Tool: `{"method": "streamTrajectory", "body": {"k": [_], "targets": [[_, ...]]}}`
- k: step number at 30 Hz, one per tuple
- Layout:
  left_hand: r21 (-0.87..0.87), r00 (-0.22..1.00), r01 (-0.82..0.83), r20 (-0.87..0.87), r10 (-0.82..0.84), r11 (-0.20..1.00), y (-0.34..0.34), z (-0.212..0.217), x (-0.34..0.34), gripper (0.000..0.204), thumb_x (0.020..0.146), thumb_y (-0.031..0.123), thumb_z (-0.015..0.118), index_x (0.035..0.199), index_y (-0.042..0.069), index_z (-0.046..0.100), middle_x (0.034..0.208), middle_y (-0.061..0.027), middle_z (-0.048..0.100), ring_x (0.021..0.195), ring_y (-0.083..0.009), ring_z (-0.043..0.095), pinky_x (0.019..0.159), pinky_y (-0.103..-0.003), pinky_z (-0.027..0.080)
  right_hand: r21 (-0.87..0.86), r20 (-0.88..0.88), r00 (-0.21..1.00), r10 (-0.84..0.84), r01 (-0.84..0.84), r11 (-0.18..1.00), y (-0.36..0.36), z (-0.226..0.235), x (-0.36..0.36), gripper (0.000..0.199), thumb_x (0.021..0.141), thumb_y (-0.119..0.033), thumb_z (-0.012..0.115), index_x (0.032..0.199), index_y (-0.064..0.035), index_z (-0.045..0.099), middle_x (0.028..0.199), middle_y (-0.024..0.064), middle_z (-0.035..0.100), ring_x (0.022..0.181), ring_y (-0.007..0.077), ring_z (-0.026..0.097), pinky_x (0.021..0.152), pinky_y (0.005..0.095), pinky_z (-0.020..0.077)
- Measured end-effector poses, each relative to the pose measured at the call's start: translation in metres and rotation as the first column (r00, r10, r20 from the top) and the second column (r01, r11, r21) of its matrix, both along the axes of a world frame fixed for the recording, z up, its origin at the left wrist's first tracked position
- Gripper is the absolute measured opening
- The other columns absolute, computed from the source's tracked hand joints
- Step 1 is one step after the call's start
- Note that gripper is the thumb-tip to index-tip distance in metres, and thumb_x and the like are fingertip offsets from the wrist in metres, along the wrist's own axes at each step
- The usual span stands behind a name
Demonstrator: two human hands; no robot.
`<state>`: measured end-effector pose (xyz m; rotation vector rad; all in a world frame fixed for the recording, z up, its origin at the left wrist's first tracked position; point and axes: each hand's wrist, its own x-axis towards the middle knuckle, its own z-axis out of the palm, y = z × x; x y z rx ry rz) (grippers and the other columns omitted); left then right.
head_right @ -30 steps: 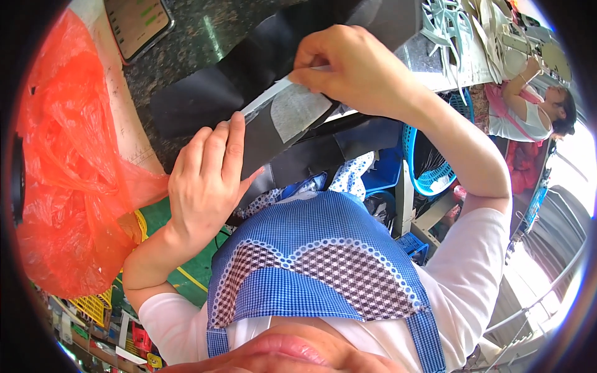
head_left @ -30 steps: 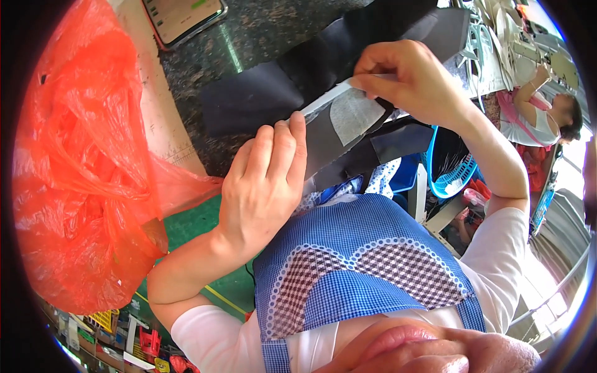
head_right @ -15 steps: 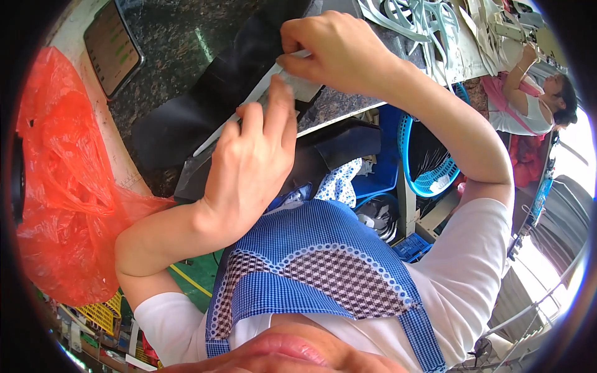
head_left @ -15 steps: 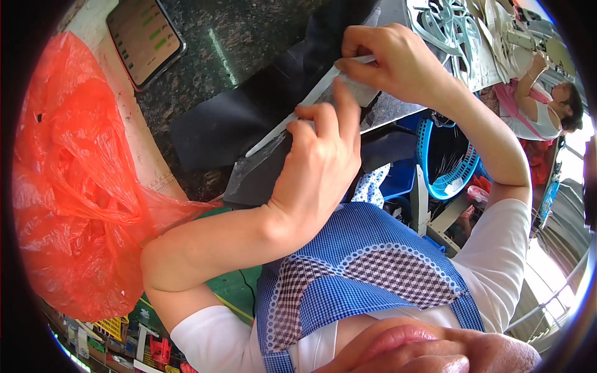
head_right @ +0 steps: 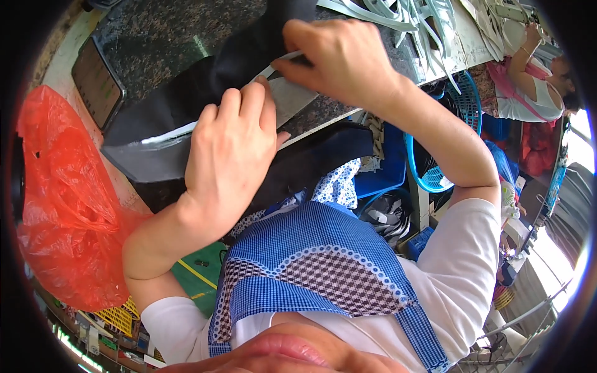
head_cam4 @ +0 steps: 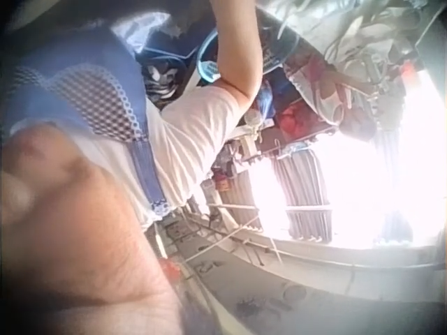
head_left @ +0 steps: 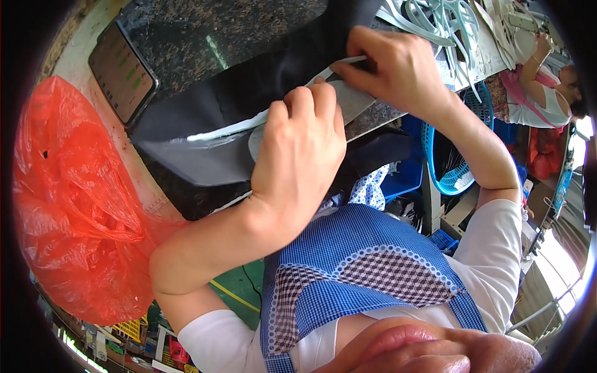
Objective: Applying adhesive reinforcement strips to black shoe upper components at a manufacturing workbench.
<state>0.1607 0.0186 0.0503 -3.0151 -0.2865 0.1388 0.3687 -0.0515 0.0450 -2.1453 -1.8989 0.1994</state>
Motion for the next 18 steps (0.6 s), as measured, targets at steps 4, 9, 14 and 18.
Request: {"method": "streamTrajectory", "body": {"k": [4, 9, 14, 18], "targets": [[-0.075, 0.996, -0.01, 0.092, 0.017, 0.997, 0.002, -0.006, 0.003, 0.066, 0.082, 0.037, 0.082, 0.126, -0.007, 0.059, 0.108, -0.0084, 0.053, 0.097, -0.0201, 0.057, 0.086, -0.03, 0.053, -0.078, -0.355, 0.93, -0.098, 0.075, 0.994, -0.011, -0.005, 0.022, 0.023, 0.092, -0.026, 0.076, 0.092, -0.0044, 0.068, 0.075, 0.006, 0.069, 0.066, 0.0177, 0.068, 0.06, 0.0325, 0.0517], [-0.226, 0.992, -0.052, 0.098, 0.075, 0.973, 0.001, 0.006, 0.011, 0.066, 0.084, 0.04, 0.08, 0.128, -0.003, 0.06, 0.106, -0.0094, 0.054, 0.097, -0.0204, 0.06, 0.084, -0.03, 0.054, -0.05, -0.547, 0.829, -0.113, 0.102, 0.994, -0.01, -0.01, 0.024, 0.018, 0.094, -0.019, 0.075, 0.098, -0.002, 0.07, 0.075, 0.0053, 0.069, 0.067, 0.0119, 0.065, 0.062, 0.0288, 0.0508], [-0.271, 0.991, -0.098, 0.063, 0.119, 0.958, 0.008, 0.006, 0.032, 0.048, 0.089, 0.037, 0.076, 0.121, 0.002, 0.067, 0.096, -0.0091, 0.057, 0.096, -0.0225, 0.061, 0.088, -0.033, 0.053, -0.013, -0.299, 0.949, -0.106, 0.107, 0.994, -0.001, -0.008, 0.03, 0.021, 0.09, -0.022, 0.079, 0.095, -0.0046, 0.069, 0.068, 0.0078, 0.065, 0.062, 0.0209, 0.065, 0.059, 0.0331, 0.0516], [-0.072, 0.968, 0.032, 0.249, -0.013, 0.997, 0.032, 0.008, 0.043, 0.017, 0.094, 0.022, 0.064, 0.098, 0.008, 0.074, 0.112, -0.012, 0.062, 0.116, -0.0264, 0.06, 0.101, -0.045, 0.047, 0.228, 0.026, 0.997, 0.07, -0.074, 0.971, -0.028, -0.008, 0.024, 0.028, 0.086, -0.021, 0.079, 0.108, -0.0077, 0.07, 0.074, 0.0059, 0.059, 0.067, 0.0254, 0.065, 0.059, 0.0369, 0.054]]}}
